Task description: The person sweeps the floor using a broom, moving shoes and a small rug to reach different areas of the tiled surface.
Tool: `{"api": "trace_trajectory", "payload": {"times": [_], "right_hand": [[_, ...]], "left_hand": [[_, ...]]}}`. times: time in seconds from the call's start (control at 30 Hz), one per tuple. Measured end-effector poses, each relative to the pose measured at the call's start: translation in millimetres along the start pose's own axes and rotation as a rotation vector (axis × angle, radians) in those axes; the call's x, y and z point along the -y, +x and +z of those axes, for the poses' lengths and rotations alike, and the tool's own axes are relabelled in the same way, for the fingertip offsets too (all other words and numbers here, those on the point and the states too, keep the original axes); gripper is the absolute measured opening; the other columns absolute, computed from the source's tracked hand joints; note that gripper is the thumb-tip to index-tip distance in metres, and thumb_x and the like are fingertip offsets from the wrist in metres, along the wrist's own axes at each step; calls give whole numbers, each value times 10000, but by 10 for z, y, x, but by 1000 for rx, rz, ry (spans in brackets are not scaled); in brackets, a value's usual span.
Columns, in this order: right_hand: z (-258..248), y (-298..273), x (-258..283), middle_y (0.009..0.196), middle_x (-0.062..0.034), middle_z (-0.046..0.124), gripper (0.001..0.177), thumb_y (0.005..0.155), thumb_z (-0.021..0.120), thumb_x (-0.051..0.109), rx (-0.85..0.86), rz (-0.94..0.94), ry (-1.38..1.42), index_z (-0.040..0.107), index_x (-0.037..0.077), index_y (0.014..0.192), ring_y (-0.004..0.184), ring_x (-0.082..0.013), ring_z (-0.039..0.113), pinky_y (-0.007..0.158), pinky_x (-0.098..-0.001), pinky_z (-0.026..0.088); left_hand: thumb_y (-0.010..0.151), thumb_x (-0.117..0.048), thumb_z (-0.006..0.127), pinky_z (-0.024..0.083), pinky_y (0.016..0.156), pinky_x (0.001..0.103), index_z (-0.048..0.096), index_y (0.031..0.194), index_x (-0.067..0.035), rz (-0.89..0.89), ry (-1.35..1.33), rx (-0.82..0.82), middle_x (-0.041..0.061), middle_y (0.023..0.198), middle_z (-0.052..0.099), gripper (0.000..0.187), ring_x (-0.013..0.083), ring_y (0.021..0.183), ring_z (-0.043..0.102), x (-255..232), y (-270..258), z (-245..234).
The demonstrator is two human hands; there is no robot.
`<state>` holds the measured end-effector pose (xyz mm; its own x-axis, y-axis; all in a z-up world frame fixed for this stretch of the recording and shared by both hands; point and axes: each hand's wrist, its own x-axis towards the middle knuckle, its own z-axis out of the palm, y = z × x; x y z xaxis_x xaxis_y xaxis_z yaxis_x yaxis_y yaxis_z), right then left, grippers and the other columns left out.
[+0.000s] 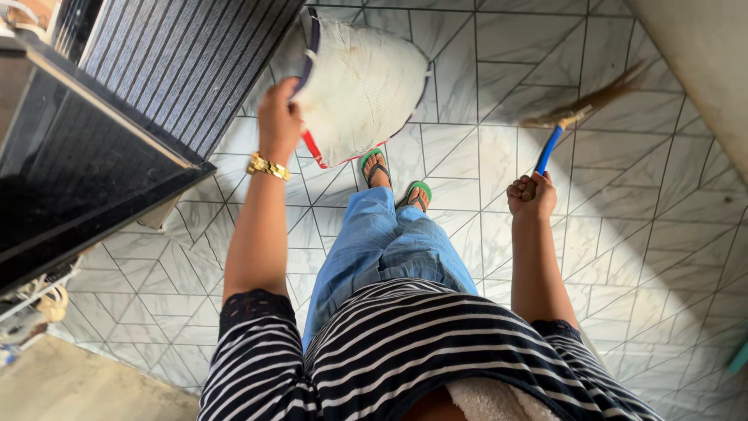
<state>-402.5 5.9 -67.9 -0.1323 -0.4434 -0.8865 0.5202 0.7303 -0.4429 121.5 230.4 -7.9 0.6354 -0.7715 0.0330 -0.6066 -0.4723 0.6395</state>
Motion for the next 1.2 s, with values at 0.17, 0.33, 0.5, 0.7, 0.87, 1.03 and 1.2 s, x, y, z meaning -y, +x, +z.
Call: {"api": "trace_trajectory", "payload": {"times": [0.17,0.33,0.5,0.7,0.87,1.03,1.2], "right_hand": [[499,-420,-71,730,-63,532,282,948,491,33,125,50,-134,539,187,1180,585,-175,459,489,-283,340],[843,-1019,-361,728,-55,514,301,965,488,46,339,132,-322,478,221,1210,577,-178,444,465,-292,318],[1198,-1603,-531,738,-61,511,433,982,495,66,378,290,-465,476,251,1374,559,-164,427,449,-270,303],[1634,-1742,-506,772,-63,497,479,998,500,78,572,526,-639,431,215,1452,563,-155,428,437,-263,310],[2116,-1652,-537,754,-65,499,532,981,495,88,667,668,-870,417,274,1474,549,-154,429,431,-257,332],[2340,-1560,-662,749,-59,497,545,987,507,103,743,843,-1008,387,277,1489,543,-152,423,418,-262,329],[2523,-636,-1103,684,-67,459,189,966,517,135,554,872,-1067,513,181,1149,505,-151,389,422,-277,328]], "left_hand": [[863,74,642,535,892,483,589,1352,-135,-497,374,-75,201,1235,623,534,390,1079,640,847,-151,-494],[974,-119,477,522,885,513,535,1398,-101,-581,623,349,237,1423,476,428,390,1116,605,1163,-923,-305],[1052,-176,480,511,979,532,567,1394,-95,-602,332,428,213,1498,445,362,416,1222,585,902,-2365,469],[868,-215,732,491,1045,456,644,1291,-150,-945,-55,659,230,1406,473,437,419,1204,590,225,-3321,770],[862,-233,735,514,1015,434,663,1279,-129,-1086,-92,428,212,1280,613,435,376,1169,637,44,-3340,821],[867,-218,722,553,965,423,682,1252,-106,-1074,-204,211,198,1134,710,403,340,1065,699,-170,-3028,1096],[846,-199,731,553,916,436,698,1209,-106,-985,-269,115,186,1071,723,376,348,1009,689,-414,-2712,1339]]}}
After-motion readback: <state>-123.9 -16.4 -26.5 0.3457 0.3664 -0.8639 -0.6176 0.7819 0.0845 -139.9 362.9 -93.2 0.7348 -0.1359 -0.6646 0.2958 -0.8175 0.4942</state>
